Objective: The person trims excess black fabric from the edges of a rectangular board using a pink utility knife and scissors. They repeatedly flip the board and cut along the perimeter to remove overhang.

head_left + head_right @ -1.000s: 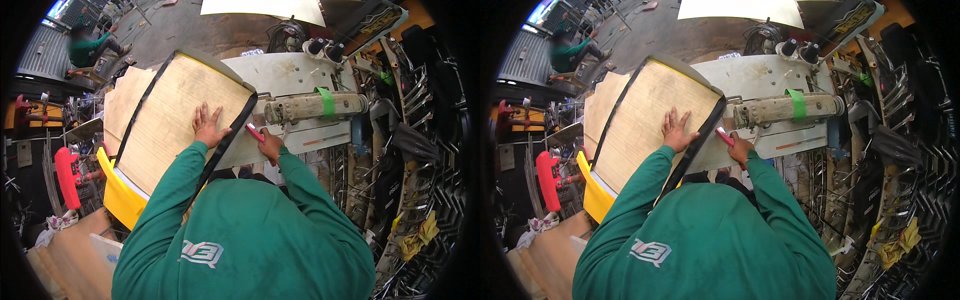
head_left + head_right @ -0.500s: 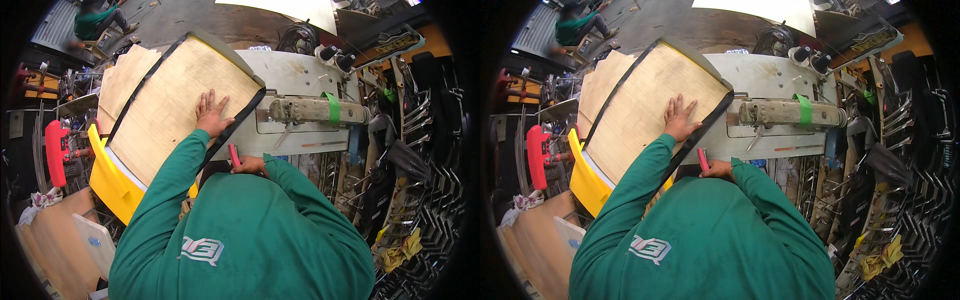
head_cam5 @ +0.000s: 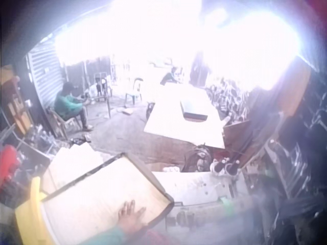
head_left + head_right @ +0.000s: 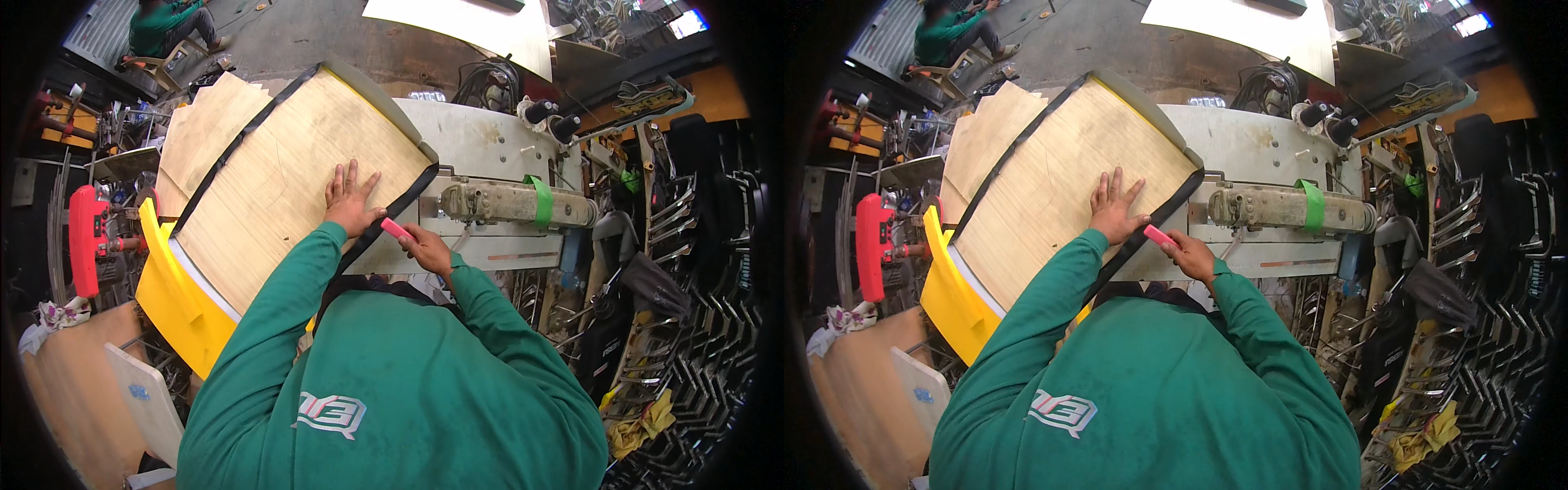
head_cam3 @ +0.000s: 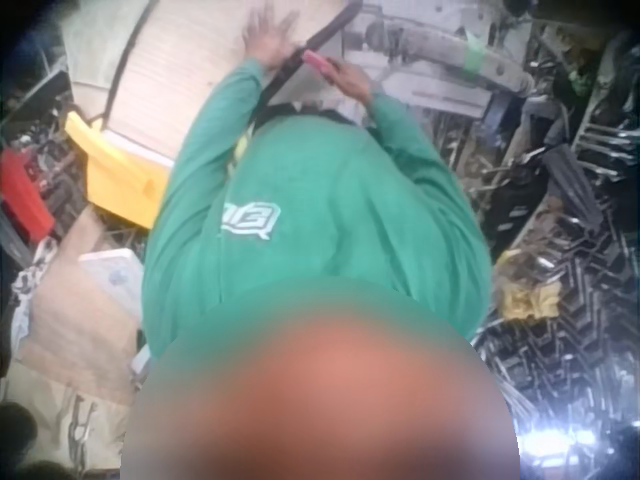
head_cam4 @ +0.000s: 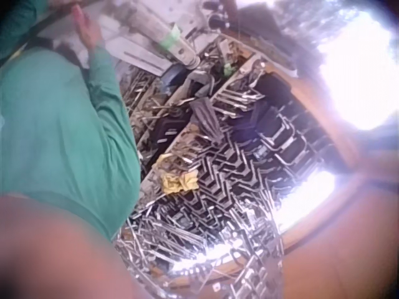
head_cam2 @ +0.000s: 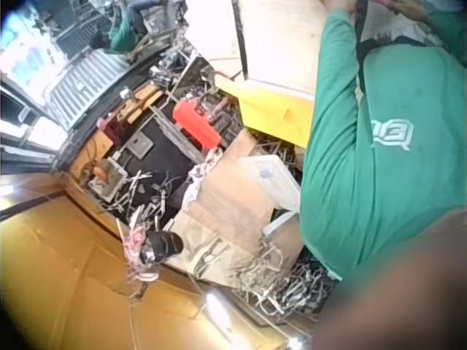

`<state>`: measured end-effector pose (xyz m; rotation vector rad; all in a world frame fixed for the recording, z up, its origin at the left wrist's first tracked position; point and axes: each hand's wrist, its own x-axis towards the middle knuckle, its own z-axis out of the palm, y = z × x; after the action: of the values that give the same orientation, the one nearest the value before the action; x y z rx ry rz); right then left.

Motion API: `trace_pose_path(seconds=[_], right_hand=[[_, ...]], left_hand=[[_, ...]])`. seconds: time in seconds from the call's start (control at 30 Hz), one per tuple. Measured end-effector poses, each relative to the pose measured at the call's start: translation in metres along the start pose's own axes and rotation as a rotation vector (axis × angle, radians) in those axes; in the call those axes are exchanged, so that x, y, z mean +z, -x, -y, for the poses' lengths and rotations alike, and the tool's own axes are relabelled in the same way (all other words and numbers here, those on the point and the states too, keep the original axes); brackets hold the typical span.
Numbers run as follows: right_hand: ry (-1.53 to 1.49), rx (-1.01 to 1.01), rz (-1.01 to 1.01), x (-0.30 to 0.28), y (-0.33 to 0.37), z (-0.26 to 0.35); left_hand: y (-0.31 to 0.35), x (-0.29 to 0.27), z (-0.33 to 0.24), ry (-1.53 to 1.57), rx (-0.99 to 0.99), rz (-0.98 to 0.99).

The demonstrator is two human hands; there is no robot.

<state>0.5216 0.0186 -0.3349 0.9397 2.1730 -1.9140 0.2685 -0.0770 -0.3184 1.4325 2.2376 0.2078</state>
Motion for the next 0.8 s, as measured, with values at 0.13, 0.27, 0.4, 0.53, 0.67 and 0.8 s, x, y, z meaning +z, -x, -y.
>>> trace_pose_path(seconds=[0.13,0.27,0.4,0.53,0.67,0.8], right_hand=[[0.246,0.045,-0.096,-0.002,-0.017,0.012],[0.401,0.068,-0.178,0.007,-0.013,0.029],[0.451,0.098,-0.217,0.013,-0.008,0.045],[0.563,0.113,-0.199,0.011,-0.014,0.032],[0.679,0.080,-0.140,0.006,-0.018,-0.006],[0.686,-0.103,-0.129,0.006,-0.023,-0.022]], left_hand=[[-0.004,0.010,0.006,0.003,0.006,-0.037],[-0.004,0.000,0.002,0.022,0.000,0.009],[-0.003,-0.021,-0.025,-0.033,-0.012,-0.125],[-0.006,-0.017,-0.070,1.223,0.502,-0.273],[-0.019,-0.001,-0.095,1.259,0.285,-0.072],[-0.010,0.002,-0.096,1.157,0.256,-0.240]])
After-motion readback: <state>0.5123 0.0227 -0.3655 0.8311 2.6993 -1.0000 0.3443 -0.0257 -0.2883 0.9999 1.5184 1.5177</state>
